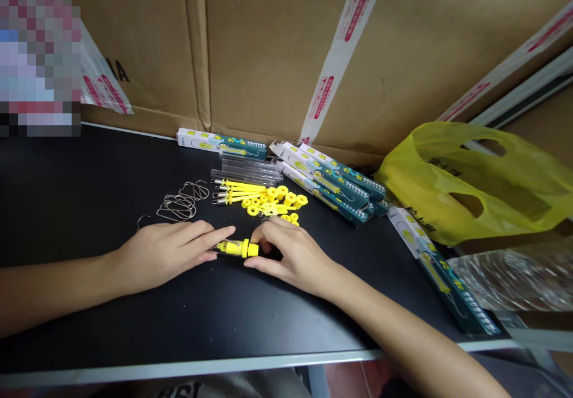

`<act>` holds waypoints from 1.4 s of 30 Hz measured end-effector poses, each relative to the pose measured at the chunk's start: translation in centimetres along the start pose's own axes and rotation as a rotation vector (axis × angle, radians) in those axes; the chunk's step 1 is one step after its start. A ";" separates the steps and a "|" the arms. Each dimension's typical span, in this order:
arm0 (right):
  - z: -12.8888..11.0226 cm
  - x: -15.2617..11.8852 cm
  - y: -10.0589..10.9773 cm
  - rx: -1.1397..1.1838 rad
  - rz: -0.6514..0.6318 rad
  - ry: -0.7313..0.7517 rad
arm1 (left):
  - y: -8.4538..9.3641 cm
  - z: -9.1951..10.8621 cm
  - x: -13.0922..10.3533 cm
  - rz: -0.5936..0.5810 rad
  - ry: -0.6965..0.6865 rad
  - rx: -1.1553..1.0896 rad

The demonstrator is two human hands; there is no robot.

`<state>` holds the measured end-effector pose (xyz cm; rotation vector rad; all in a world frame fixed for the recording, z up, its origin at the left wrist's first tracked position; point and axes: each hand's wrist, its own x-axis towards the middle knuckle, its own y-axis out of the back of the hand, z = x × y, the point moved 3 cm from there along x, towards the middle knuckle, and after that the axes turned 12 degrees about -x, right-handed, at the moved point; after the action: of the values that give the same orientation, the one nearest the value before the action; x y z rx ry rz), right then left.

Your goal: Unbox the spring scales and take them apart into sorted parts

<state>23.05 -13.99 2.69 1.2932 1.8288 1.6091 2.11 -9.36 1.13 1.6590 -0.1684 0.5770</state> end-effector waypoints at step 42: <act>-0.1 0.2 -0.3 0.003 -0.056 0.008 | -0.1 0.0 0.1 -0.019 0.025 0.004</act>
<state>22.77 -13.86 2.51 1.2279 1.8560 1.5846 2.24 -9.34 1.12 1.6548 -0.1332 0.5839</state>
